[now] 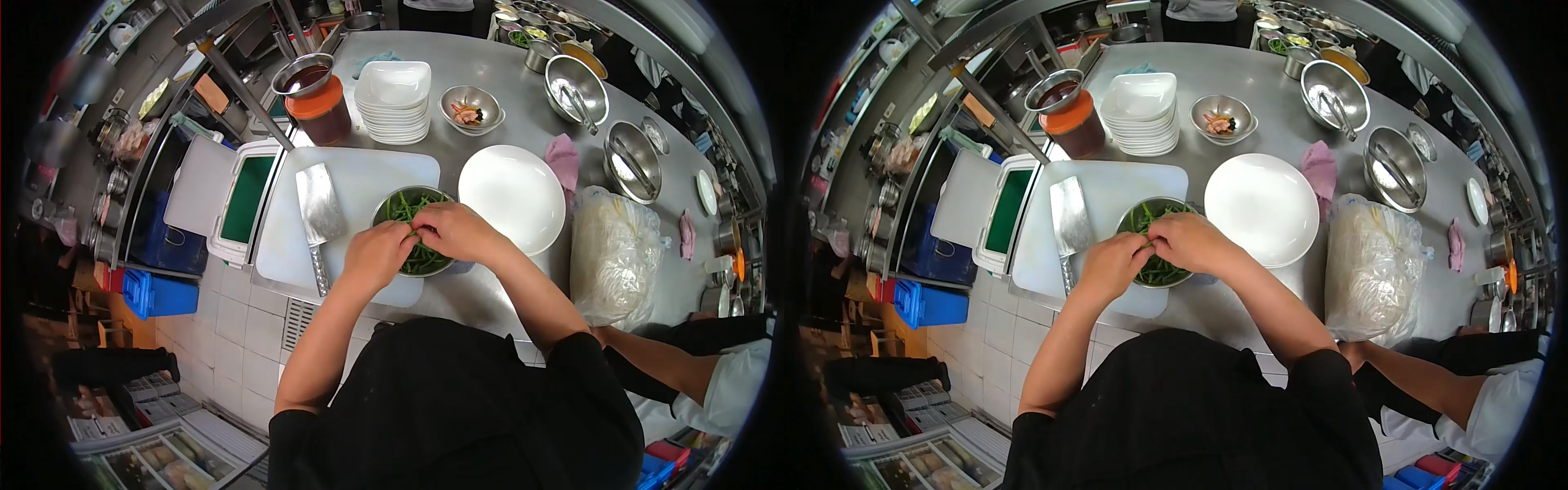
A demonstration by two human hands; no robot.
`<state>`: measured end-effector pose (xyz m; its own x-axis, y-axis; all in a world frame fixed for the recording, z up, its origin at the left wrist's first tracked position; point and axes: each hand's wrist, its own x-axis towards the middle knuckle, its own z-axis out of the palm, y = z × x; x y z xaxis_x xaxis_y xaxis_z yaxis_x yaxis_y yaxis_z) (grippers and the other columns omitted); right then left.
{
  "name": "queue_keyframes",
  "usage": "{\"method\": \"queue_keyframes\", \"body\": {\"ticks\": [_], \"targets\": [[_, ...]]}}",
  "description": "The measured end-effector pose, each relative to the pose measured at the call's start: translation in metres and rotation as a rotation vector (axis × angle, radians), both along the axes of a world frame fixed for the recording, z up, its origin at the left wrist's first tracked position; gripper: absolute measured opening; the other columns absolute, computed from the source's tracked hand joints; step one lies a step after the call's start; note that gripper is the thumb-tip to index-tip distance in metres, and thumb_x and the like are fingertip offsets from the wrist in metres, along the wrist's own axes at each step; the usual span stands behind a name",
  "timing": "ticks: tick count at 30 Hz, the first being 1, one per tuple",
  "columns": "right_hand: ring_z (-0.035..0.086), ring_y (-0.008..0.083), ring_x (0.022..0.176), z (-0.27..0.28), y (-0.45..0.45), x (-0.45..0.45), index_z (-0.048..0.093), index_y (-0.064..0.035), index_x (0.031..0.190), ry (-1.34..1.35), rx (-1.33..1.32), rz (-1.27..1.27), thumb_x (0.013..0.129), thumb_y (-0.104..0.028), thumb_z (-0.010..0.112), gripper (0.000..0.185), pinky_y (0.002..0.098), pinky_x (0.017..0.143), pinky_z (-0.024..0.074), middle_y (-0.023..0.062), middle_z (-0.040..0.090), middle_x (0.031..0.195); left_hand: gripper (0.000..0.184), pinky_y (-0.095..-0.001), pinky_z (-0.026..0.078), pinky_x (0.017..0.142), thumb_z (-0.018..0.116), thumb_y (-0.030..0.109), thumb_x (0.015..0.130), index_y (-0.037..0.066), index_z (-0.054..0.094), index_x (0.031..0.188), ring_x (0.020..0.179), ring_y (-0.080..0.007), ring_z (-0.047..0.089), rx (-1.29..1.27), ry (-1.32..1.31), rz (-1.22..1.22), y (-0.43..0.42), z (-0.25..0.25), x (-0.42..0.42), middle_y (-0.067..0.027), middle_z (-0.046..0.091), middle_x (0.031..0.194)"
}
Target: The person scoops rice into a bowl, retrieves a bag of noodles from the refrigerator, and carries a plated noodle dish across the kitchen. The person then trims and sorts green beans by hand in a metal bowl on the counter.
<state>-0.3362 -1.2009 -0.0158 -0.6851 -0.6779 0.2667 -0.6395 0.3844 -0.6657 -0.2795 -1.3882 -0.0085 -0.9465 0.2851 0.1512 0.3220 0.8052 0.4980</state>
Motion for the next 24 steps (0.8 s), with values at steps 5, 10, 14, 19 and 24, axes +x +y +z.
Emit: {"method": "queue_keyframes", "body": {"ticks": [5,10,14,19,24], "targets": [[0.063,0.0351,0.082,-0.008,-0.001,0.007,0.066,-0.0043,0.088,0.032,0.049,-0.098,0.08,-0.016,0.062,0.014,0.0439,0.076,0.0503,0.014,0.066,0.083,0.012,-0.043,0.049,0.066,0.061,0.02,0.089,0.01,0.066,0.092,0.078,-0.0329,0.062,-0.011,0.038,-0.01,0.005,-0.002,0.001,-0.0093,0.063,0.083],[0.065,0.0325,0.074,-0.019,0.009,0.006,0.066,-0.0045,0.092,-0.309,-0.195,-0.361,0.082,-0.016,0.059,0.016,0.0402,0.068,0.0503,0.0153,0.066,0.079,0.015,-0.0418,0.049,0.065,0.061,0.024,0.091,0.011,0.068,0.094,0.075,-0.0316,0.062,0.059,0.082,-0.005,0.004,0.0,0.003,-0.0075,0.062,0.08],[0.057,0.0105,0.067,-0.015,0.025,-0.005,0.067,-0.002,0.096,-0.798,-0.504,-0.377,0.091,-0.011,0.057,0.015,0.0257,0.058,0.0469,0.0045,0.065,0.08,0.024,-0.0401,0.05,0.07,0.061,0.026,0.091,0.009,0.067,0.107,0.083,-0.0313,0.063,0.046,0.076,-0.017,0.006,0.0,0.004,-0.0095,0.063,0.094],[0.049,0.0087,0.059,-0.01,0.021,-0.003,0.064,-0.0046,0.095,-0.995,-0.67,-0.397,0.096,-0.02,0.053,0.019,0.0231,0.05,0.0387,0.0025,0.059,0.075,0.037,-0.039,0.05,0.074,0.063,0.029,0.09,0.004,0.062,0.118,0.087,-0.0302,0.063,-0.006,0.29,0.066,0.0,-0.009,0.007,-0.0129,0.061,0.106],[0.041,0.008,0.051,0.015,0.013,-0.006,0.053,-0.0081,0.089,-0.811,-1.197,-0.437,0.1,-0.031,0.05,0.025,0.023,0.044,0.0319,0.0015,0.053,0.072,0.031,-0.0345,0.049,0.068,0.063,0.025,0.092,0.005,0.064,0.116,0.073,-0.0251,0.06,0.3,0.094,0.37,-0.045,0.0,0.048,-0.0124,0.062,0.104]]}}
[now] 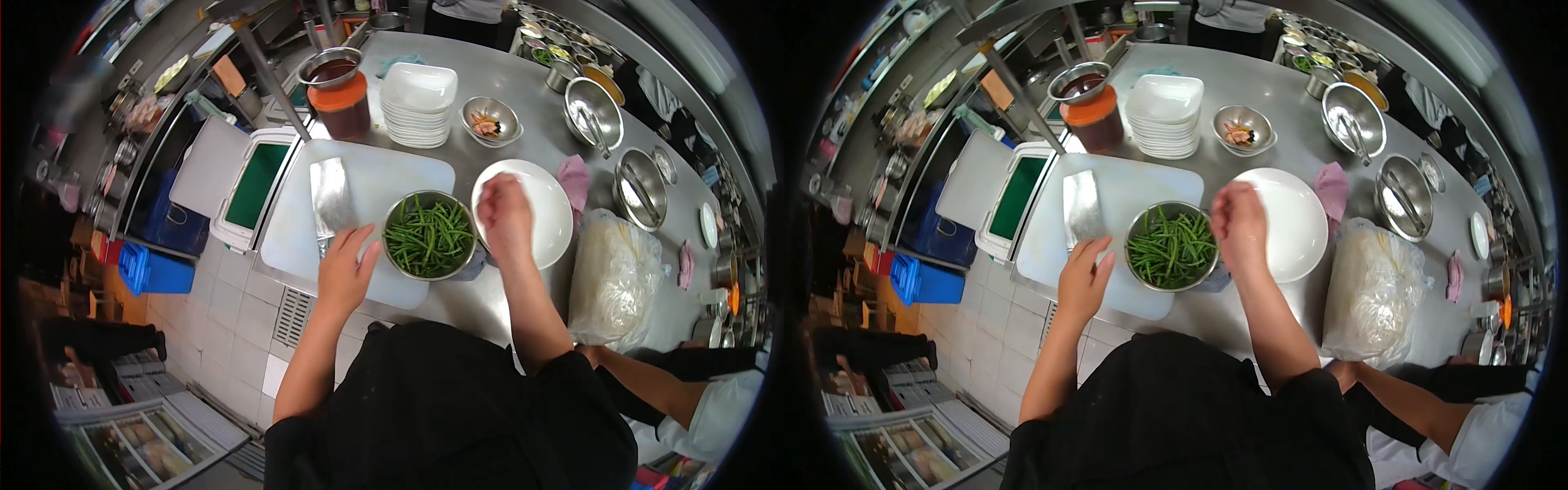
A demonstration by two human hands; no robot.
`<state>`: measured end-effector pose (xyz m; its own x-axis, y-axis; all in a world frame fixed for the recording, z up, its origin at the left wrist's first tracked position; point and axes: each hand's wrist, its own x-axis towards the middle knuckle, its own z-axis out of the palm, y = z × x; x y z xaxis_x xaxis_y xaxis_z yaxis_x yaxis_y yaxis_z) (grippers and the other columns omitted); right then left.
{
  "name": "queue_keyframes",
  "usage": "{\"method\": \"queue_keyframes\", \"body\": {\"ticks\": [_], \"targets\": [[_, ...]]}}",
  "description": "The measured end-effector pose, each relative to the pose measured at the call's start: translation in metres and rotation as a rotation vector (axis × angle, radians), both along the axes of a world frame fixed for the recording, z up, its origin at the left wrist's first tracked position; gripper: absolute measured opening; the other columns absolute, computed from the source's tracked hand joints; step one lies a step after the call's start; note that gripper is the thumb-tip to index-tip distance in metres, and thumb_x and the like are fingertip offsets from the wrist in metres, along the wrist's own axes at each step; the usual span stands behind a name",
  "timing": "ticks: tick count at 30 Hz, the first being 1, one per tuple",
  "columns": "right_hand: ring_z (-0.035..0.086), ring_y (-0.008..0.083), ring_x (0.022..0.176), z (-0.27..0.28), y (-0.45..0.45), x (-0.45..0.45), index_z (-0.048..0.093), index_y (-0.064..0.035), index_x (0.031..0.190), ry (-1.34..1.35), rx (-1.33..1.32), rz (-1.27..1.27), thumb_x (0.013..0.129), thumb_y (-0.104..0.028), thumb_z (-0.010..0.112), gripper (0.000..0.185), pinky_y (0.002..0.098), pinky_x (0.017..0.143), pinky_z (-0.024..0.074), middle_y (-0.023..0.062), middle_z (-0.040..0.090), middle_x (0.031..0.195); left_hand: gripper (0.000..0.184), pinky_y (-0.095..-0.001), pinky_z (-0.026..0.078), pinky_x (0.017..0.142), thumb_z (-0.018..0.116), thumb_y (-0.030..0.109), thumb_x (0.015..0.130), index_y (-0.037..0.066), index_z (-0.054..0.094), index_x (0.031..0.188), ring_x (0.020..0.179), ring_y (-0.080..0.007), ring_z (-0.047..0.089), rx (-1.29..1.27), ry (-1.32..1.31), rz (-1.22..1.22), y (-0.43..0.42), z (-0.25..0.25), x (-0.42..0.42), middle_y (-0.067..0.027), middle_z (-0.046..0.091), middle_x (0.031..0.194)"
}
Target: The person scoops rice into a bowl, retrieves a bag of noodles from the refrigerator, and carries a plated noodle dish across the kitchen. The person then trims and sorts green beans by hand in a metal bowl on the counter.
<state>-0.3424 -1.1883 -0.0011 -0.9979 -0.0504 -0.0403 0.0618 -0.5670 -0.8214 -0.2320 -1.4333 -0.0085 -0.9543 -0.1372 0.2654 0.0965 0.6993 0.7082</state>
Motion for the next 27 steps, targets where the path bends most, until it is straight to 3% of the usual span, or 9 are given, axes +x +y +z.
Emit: {"method": "queue_keyframes", "body": {"ticks": [7,8,9,10,12,14,16,19,27], "targets": [[0.042,0.0107,0.065,0.149,-0.059,0.007,0.056,-0.0067,0.095,0.815,-0.311,-0.386,0.099,-0.023,0.044,0.021,0.0248,0.053,0.0356,0.0055,0.054,0.087,0.026,-0.0302,0.046,0.065,0.061,0.024,0.094,0.005,0.066,0.111,0.068,-0.0187,0.055,0.102,-0.105,0.144,-0.05,-0.026,0.077,-0.01,0.063,0.095],[0.049,0.0133,0.072,0.137,-0.083,-0.006,0.057,-0.0064,0.1,0.927,-0.107,-0.286,0.097,-0.017,0.048,0.014,0.027,0.06,0.044,0.0084,0.058,0.095,0.026,-0.0302,0.046,0.065,0.061,0.024,0.094,0.005,0.066,0.111,0.068,-0.0187,0.055,0.104,-0.102,0.158,-0.052,-0.027,0.081,-0.01,0.063,0.095],[0.058,0.0242,0.089,0.126,-0.124,-0.011,0.056,-0.0025,0.115,0.824,0.635,-0.236,0.096,-0.018,0.048,0.026,0.0324,0.078,0.0481,0.016,0.059,0.107,0.026,-0.0299,0.046,0.066,0.061,0.024,0.094,0.005,0.066,0.111,0.07,-0.0189,0.055,0.122,-0.094,0.168,-0.053,-0.029,0.084,-0.0099,0.063,0.094],[0.059,0.031,0.107,0.116,-0.171,-0.052,0.054,-0.0036,0.123,1.389,0.643,-0.223,0.093,-0.015,0.056,0.032,0.0412,0.089,0.0485,0.0189,0.058,0.121,0.026,-0.0297,0.046,0.067,0.06,0.024,0.094,0.005,0.066,0.111,0.072,-0.0191,0.056,0.143,-0.091,0.169,-0.051,-0.032,0.088,-0.0098,0.063,0.094],[0.06,0.0306,0.106,0.093,-0.207,-0.051,0.043,-0.0044,0.135,1.082,1.052,-0.017,0.095,-0.025,0.057,0.047,0.0398,0.088,0.0485,0.0192,0.057,0.12,0.026,-0.0294,0.046,0.067,0.06,0.023,0.094,0.005,0.066,0.111,0.073,-0.0186,0.056,0.171,-0.077,0.187,-0.054,-0.039,0.099,-0.0097,0.063,0.094],[0.062,0.0267,0.102,0.089,-0.192,-0.05,0.047,-0.0042,0.134,1.055,1.07,-0.007,0.094,-0.027,0.059,0.047,0.0371,0.085,0.0501,0.0166,0.06,0.118,0.025,-0.0291,0.046,0.068,0.059,0.022,0.094,0.004,0.066,0.111,0.075,-0.0182,0.057,0.207,-0.05,0.201,-0.065,-0.05,0.108,-0.0096,0.063,0.093],[0.063,0.0214,0.098,0.093,-0.149,-0.039,0.052,-0.0039,0.132,0.873,0.961,0.2,0.094,-0.027,0.061,0.045,0.033,0.082,0.0514,0.0131,0.063,0.116,0.025,-0.0288,0.046,0.069,0.057,0.022,0.096,0.004,0.066,0.11,0.077,-0.0152,0.057,0.319,-0.146,0.357,-0.079,-0.071,0.126,-0.0077,0.064,0.093],[0.063,0.0165,0.095,0.059,-0.078,-0.034,0.057,-0.0035,0.127,0.615,0.937,0.113,0.095,-0.023,0.06,0.038,0.0294,0.08,0.052,0.0096,0.065,0.11,0.026,-0.0268,0.046,0.066,0.055,0.024,0.097,0.004,0.066,0.109,0.074,-0.0119,0.057,0.457,-0.263,0.354,-0.088,-0.084,0.132,-0.0058,0.065,0.091],[0.061,0.0139,0.067,-0.06,0.039,0.043,0.054,-0.0001,0.114,-0.097,0.736,0.018,0.095,-0.02,0.056,0.028,0.0271,0.053,0.0506,0.0087,0.06,0.086,0.031,-0.0238,0.043,0.055,0.051,0.027,0.1,0.002,0.063,0.114,0.061,-0.0081,0.054,0.532,-0.343,0.039,-0.035,-0.07,0.036,-0.0056,0.065,0.087]]}}
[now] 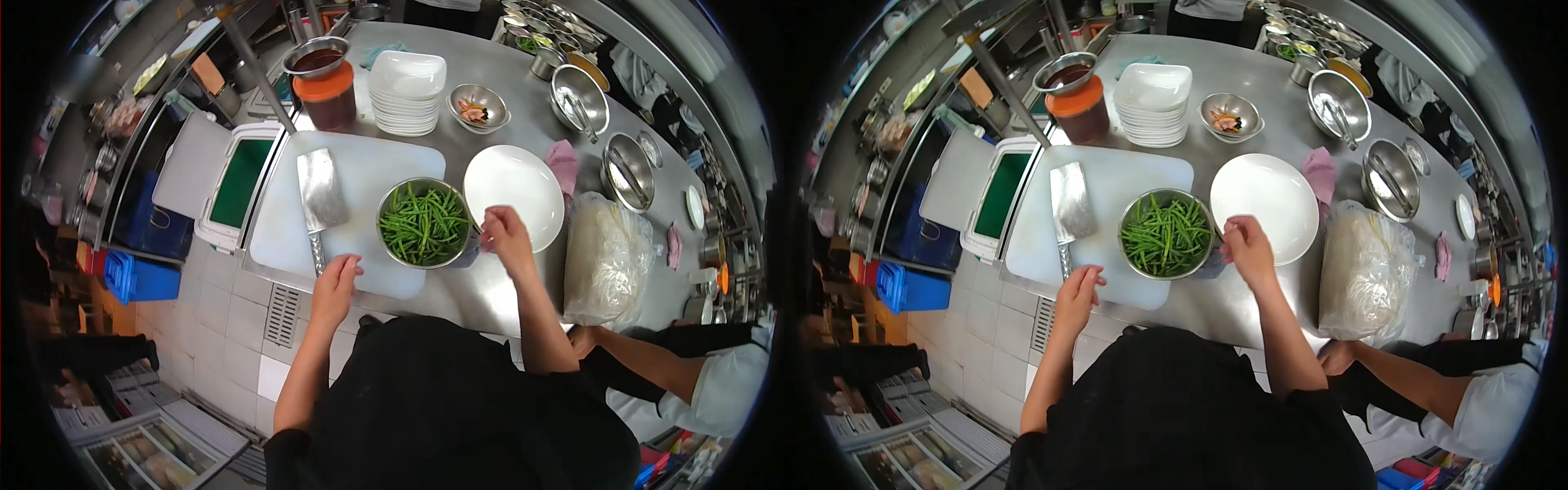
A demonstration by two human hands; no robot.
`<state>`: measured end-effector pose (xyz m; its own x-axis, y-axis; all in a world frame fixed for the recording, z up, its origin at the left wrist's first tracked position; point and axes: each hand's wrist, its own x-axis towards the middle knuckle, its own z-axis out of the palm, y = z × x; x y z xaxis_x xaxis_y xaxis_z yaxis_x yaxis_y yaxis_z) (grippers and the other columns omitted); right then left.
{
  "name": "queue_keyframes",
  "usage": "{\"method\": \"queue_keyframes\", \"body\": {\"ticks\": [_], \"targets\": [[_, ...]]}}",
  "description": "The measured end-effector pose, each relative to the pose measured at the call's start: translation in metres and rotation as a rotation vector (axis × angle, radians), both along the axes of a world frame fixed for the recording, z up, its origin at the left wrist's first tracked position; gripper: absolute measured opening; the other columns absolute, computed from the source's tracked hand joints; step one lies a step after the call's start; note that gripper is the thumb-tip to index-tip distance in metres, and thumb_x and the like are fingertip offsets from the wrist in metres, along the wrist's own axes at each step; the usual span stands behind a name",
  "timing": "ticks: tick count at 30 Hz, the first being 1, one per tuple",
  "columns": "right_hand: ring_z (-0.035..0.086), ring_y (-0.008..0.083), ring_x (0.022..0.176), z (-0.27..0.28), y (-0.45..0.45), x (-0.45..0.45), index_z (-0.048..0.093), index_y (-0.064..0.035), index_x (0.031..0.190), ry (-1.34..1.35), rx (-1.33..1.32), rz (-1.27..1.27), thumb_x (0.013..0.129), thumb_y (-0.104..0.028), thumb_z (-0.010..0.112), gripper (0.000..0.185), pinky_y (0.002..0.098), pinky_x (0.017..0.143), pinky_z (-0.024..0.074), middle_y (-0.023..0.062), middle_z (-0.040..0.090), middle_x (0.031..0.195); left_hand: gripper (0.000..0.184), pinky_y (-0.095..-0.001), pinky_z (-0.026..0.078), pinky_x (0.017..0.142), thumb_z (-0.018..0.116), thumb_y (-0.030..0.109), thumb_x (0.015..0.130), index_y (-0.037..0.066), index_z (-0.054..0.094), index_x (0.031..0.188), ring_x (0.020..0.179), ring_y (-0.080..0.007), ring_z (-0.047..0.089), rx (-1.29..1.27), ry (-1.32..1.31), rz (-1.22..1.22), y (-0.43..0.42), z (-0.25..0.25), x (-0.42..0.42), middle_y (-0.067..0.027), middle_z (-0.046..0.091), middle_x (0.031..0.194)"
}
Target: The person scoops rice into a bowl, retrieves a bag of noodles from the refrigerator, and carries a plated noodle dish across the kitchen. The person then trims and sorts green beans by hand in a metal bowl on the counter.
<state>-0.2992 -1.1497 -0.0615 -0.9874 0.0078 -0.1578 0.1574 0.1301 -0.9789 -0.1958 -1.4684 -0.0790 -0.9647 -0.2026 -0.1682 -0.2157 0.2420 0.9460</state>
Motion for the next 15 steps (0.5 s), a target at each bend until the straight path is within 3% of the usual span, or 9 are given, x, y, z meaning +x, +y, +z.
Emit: {"method": "queue_keyframes", "body": {"ticks": [5,9,12,15], "targets": [[0.059,0.0146,0.067,-0.022,-0.02,0.025,0.046,-0.0009,0.121,-0.151,-0.36,-0.012,0.093,-0.012,0.06,0.033,0.0286,0.055,0.052,0.008,0.056,0.084,0.032,-0.0252,0.043,0.053,0.05,0.024,0.1,0.002,0.058,0.121,0.059,-0.0088,0.053,0.099,-0.013,-0.014,0.023,-0.009,-0.067,-0.0046,0.063,0.083],[0.058,0.0139,0.067,-0.024,-0.03,0.031,0.044,-0.0019,0.125,-0.101,-0.368,-0.008,0.093,-0.006,0.058,0.035,0.0281,0.059,0.0522,0.0067,0.054,0.084,0.031,-0.0231,0.04,0.052,0.052,0.021,0.099,0.002,0.057,0.123,0.059,-0.0082,0.051,0.286,0.027,-0.009,0.03,0.003,-0.076,-0.0019,0.057,0.081],[0.055,0.0128,0.066,-0.019,-0.035,0.042,0.041,-0.0019,0.13,0.286,-0.32,0.04,0.09,0.002,0.054,0.043,0.027,0.059,0.0502,0.0059,0.052,0.088,0.032,-0.0224,0.039,0.052,0.055,0.018,0.097,0.001,0.056,0.124,0.06,-0.008,0.05,0.319,0.187,0.022,0.031,0.023,-0.053,-0.0013,0.055,0.081],[0.055,0.0129,0.063,-0.023,-0.037,0.039,0.044,-0.0012,0.127,0.151,-0.34,0.044,0.088,0.003,0.052,0.039,0.0267,0.056,0.0489,0.0063,0.053,0.086,0.033,-0.0226,0.038,0.05,0.058,0.014,0.095,-0.001,0.056,0.125,0.057,-0.0079,0.049,0.241,0.3,0.055,0.034,0.031,-0.036,-0.0016,0.054,0.078]]}}
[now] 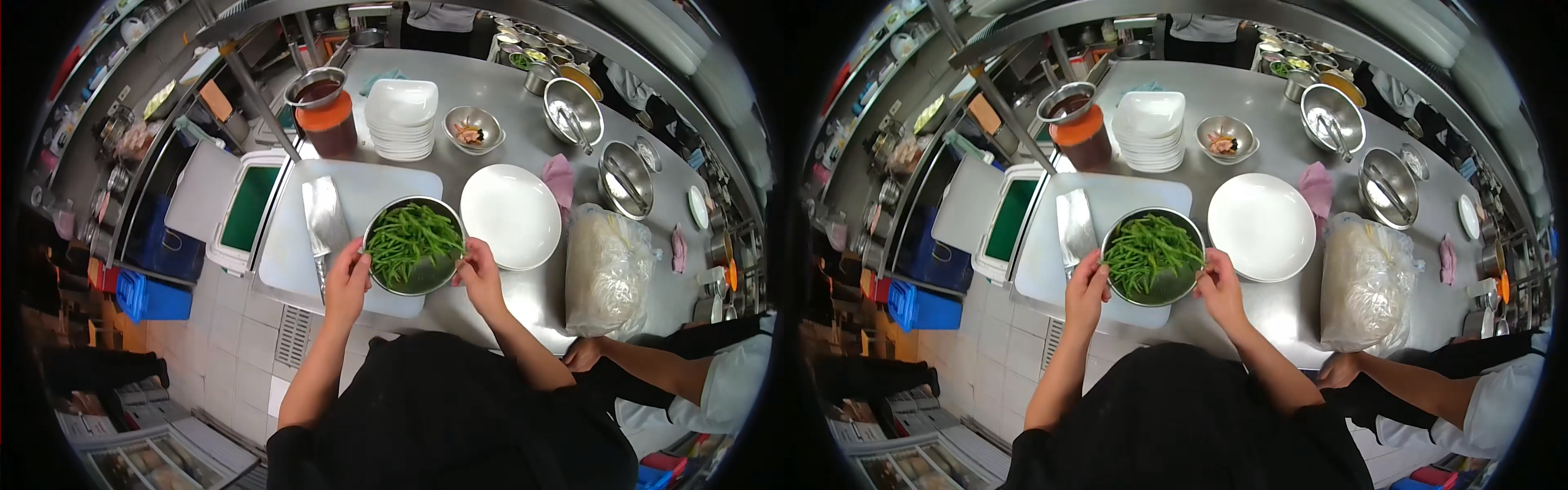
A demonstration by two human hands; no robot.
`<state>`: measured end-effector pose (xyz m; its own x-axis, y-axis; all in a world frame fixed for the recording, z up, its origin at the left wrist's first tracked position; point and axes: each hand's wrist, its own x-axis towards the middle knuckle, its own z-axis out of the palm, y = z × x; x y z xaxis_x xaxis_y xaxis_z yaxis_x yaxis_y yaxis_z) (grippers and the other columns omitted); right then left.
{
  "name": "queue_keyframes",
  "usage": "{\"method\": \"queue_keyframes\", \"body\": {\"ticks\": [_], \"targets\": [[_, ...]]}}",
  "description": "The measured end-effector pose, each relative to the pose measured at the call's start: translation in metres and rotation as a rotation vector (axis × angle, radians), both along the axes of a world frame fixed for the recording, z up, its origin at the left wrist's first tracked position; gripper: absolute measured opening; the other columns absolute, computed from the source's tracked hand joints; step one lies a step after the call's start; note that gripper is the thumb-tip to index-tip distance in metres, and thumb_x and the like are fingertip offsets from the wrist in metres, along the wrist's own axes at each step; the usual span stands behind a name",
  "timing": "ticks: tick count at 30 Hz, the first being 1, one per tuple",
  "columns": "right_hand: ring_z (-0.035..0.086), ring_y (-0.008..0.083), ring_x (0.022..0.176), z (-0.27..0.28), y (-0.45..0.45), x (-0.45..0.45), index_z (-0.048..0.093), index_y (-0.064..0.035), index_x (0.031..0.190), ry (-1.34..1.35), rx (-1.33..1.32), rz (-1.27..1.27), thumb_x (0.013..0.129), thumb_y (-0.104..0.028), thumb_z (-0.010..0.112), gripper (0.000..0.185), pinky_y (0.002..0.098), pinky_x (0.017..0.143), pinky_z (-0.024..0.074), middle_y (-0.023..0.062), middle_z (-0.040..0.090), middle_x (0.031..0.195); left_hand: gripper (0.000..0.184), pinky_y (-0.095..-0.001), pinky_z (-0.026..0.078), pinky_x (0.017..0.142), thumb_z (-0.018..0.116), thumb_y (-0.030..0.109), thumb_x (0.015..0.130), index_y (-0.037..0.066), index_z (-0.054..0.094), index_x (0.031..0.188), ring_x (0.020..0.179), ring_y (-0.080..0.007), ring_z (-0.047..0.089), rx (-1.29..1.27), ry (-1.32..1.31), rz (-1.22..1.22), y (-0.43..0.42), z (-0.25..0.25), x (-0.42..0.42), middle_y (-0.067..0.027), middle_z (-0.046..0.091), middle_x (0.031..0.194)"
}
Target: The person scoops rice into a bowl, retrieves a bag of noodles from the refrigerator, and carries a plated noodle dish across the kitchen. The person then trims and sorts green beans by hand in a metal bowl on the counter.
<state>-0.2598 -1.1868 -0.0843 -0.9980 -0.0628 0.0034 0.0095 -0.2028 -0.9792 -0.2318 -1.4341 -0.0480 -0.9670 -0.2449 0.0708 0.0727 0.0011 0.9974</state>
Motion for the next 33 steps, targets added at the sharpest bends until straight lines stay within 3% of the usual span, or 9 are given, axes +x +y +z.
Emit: {"method": "queue_keyframes", "body": {"ticks": [2,4,9,11,13,21,25,30,33], "targets": [[0.055,0.0135,0.059,0.002,0.002,-0.002,0.047,-0.0001,0.122,-0.192,0.043,0.078,0.088,0.002,0.051,0.035,0.0271,0.053,0.0481,0.007,0.054,0.082,0.034,-0.0241,0.037,0.046,0.059,0.012,0.094,-0.002,0.055,0.124,0.052,-0.0097,0.048,0.161,-0.289,-0.011,-0.005,-0.011,-0.004,-0.003,0.054,0.075],[0.055,0.0141,0.056,0.003,0.003,0.003,0.05,0.0004,0.119,-0.309,0.022,0.109,0.088,0.0,0.051,0.03,0.0281,0.051,0.0478,0.0076,0.054,0.08,0.034,-0.0248,0.036,0.044,0.059,0.012,0.094,-0.002,0.055,0.125,0.049,-0.0102,0.047,0.144,-0.347,-0.037,-0.01,-0.024,0.004,-0.0024,0.053,0.074],[0.056,0.014,0.06,0.016,0.005,0.008,0.047,0.0006,0.122,-0.282,0.027,0.127,0.089,0.0,0.052,0.034,0.0276,0.052,0.0482,0.0072,0.054,0.083,0.036,-0.0238,0.038,0.047,0.057,0.012,0.095,-0.002,0.054,0.128,0.052,-0.0099,0.049,0.134,-0.256,-0.047,-0.006,-0.011,0.013,-0.0019,0.053,0.074],[0.055,0.013,0.061,0.016,0.005,0.011,0.045,0.0011,0.128,0.063,0.042,0.033,0.089,0.001,0.052,0.039,0.0266,0.053,0.0477,0.0057,0.053,0.087,0.035,-0.0237,0.038,0.048,0.056,0.012,0.095,-0.001,0.054,0.128,0.053,-0.009,0.049,0.101,-0.156,-0.032,0.004,0.005,0.021,-0.0015,0.052,0.072],[0.054,0.0123,0.061,0.016,0.008,0.004,0.044,0.0014,0.129,0.072,0.073,0.038,0.09,0.001,0.051,0.04,0.026,0.054,0.0473,0.0051,0.053,0.088,0.035,-0.0236,0.038,0.049,0.056,0.012,0.096,0.0,0.054,0.128,0.054,-0.0081,0.049,0.067,-0.059,-0.015,0.005,0.007,0.021,-0.001,0.051,0.07],[0.054,0.0129,0.06,0.0,0.019,-0.003,0.051,0.0019,0.126,-0.239,0.103,0.116,0.089,0.0,0.051,0.037,0.027,0.054,0.0468,0.0059,0.053,0.085,0.035,-0.0247,0.038,0.045,0.055,0.012,0.095,0.001,0.054,0.129,0.05,-0.0094,0.049,0.145,-0.366,-0.082,0.003,-0.033,0.015,-0.0021,0.052,0.07],[0.054,0.0126,0.061,0.005,0.016,0.001,0.051,0.0016,0.126,-0.231,0.103,0.128,0.089,0.0,0.051,0.036,0.0268,0.055,0.0472,0.0055,0.053,0.086,0.036,-0.0242,0.038,0.046,0.055,0.012,0.095,0.0,0.054,0.129,0.051,-0.0089,0.049,0.15,-0.368,-0.087,0.003,-0.032,0.017,-0.002,0.053,0.071],[0.053,0.0106,0.061,0.007,0.014,0.008,0.05,-0.0004,0.128,0.128,0.045,0.029,0.09,0.0,0.053,0.038,0.0244,0.056,0.047,0.0023,0.049,0.087,0.035,-0.0241,0.038,0.047,0.055,0.011,0.095,0.001,0.054,0.129,0.051,-0.0087,0.049,0.045,-0.148,-0.006,0.011,-0.004,0.022,-0.0022,0.053,0.07],[0.053,0.0113,0.061,-0.001,0.015,-0.002,0.051,0.0,0.126,-0.057,0.054,0.068,0.09,-0.001,0.052,0.036,0.0256,0.054,0.0466,0.0032,0.052,0.082,0.035,-0.0244,0.038,0.045,0.055,0.011,0.095,0.001,0.054,0.129,0.051,-0.0088,0.049,0.051,-0.234,-0.019,0.007,-0.017,0.02,-0.0025,0.053,0.07]]}}
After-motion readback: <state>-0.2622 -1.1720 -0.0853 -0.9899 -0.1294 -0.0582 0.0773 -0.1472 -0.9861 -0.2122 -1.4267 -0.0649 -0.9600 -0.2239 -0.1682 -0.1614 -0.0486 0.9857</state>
